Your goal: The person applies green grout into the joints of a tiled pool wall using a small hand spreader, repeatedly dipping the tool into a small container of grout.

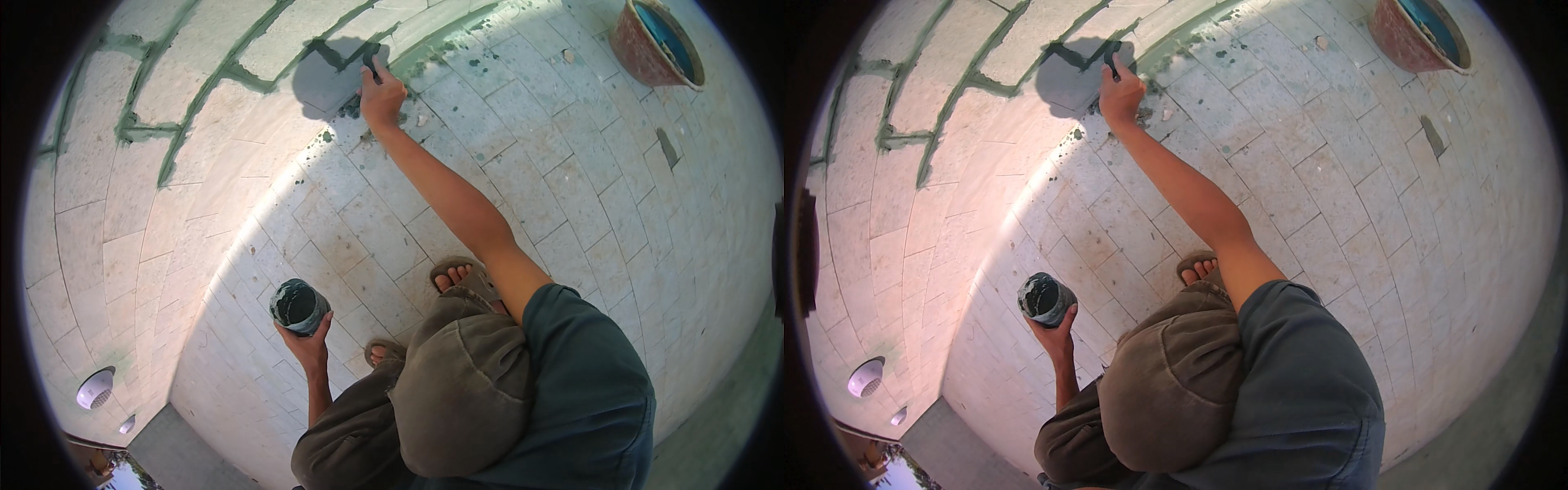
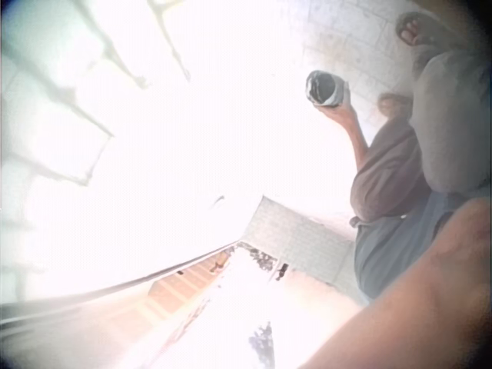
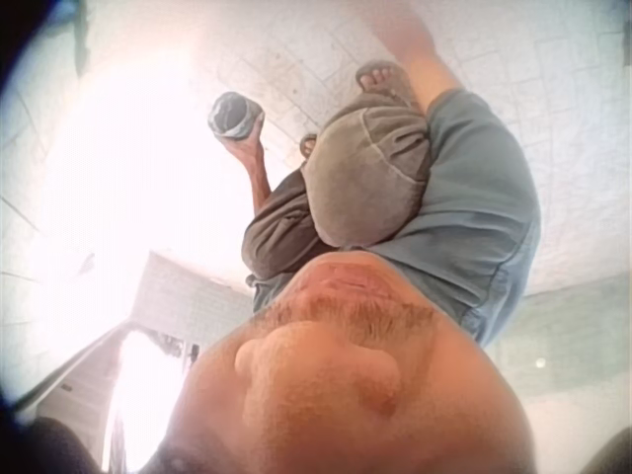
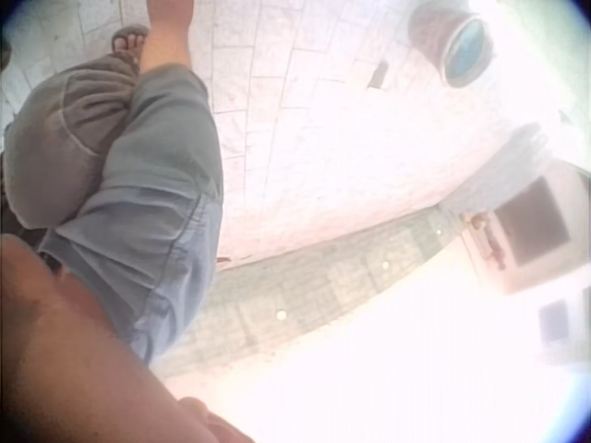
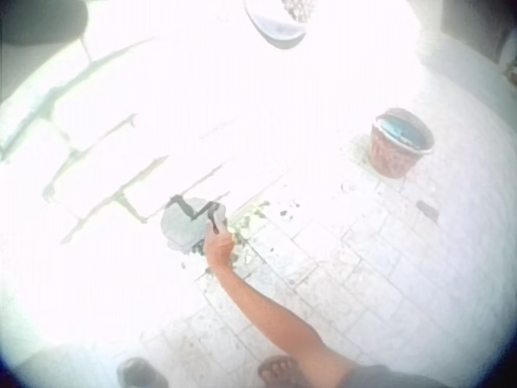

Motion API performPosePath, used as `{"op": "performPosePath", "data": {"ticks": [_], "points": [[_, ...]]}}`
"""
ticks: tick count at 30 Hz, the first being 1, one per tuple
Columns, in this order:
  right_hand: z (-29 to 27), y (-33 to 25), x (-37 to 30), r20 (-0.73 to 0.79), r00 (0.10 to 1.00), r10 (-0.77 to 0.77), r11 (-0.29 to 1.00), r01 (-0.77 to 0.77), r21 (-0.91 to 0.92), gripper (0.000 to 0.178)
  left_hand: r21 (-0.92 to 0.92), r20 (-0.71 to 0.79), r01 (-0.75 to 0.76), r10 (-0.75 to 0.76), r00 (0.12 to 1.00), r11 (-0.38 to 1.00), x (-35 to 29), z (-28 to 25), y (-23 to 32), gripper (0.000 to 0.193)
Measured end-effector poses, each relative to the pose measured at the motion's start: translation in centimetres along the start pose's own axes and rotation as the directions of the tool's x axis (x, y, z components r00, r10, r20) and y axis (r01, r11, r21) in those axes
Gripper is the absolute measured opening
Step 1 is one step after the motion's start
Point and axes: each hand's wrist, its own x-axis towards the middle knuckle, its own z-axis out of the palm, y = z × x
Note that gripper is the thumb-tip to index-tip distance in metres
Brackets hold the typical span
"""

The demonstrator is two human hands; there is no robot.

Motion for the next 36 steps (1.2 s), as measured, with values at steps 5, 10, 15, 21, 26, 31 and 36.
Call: {"op": "performPosePath", "data": {"ticks": [5, 10, 15, 21, 26, 31, 36], "points": [[-0.7, 0.9, -2.2, 0.180, 0.981, 0.074, 0.996, -0.080, 0.029, 0.034, -0.090, -0.010, 0.027, -0.028, 1.000, 0.996, 0.2, 0.6, 0.4, 0.089], [-3.0, 0.8, -2.6, 0.231, 0.966, 0.116, 0.988, -0.135, 0.069, 0.033, -0.058, -0.013, 0.010, -0.010, 1.000, 0.998, 0.1, 0.3, 0.2, 0.088], [-3.3, 0.4, 0.6, -0.010, 0.998, 0.070, 0.969, -0.065, 0.237, 0.033, -0.064, -0.025, 0.001, -0.002, 1.000, 0.998, 0.0, 0.0, -0.5, 0.088], [-0.6, 0.2, 0.3, -0.016, 0.999, 0.038, 0.984, -0.034, 0.177, 0.035, -0.107, 0.007, 0.014, -0.014, 1.000, 0.994, 0.0, 0.0, 0.2, 0.091], [1.0, 0.8, -1.4, 0.088, 0.996, 0.009, 0.997, -0.015, 0.071, 0.036, -0.084, 0.006, -0.013, 0.014, 1.000, 0.996, 0.2, 0.2, -0.1, 0.090], [-1.1, 1.5, -2.6, 0.186, 0.982, -0.045, 0.998, 0.052, -0.030, 0.037, -0.108, 0.001, 0.023, -0.023, 1.000, 0.994, 0.0, 0.3, 0.2, 0.088], [-3.8, 2.0, -0.1, 0.050, 0.988, -0.144, 0.967, 0.152, -0.205, 0.040, -0.087, -0.011, 0.018, -0.019, 1.000, 0.996, -0.1, 0.1, 0.0, 0.087]]}}
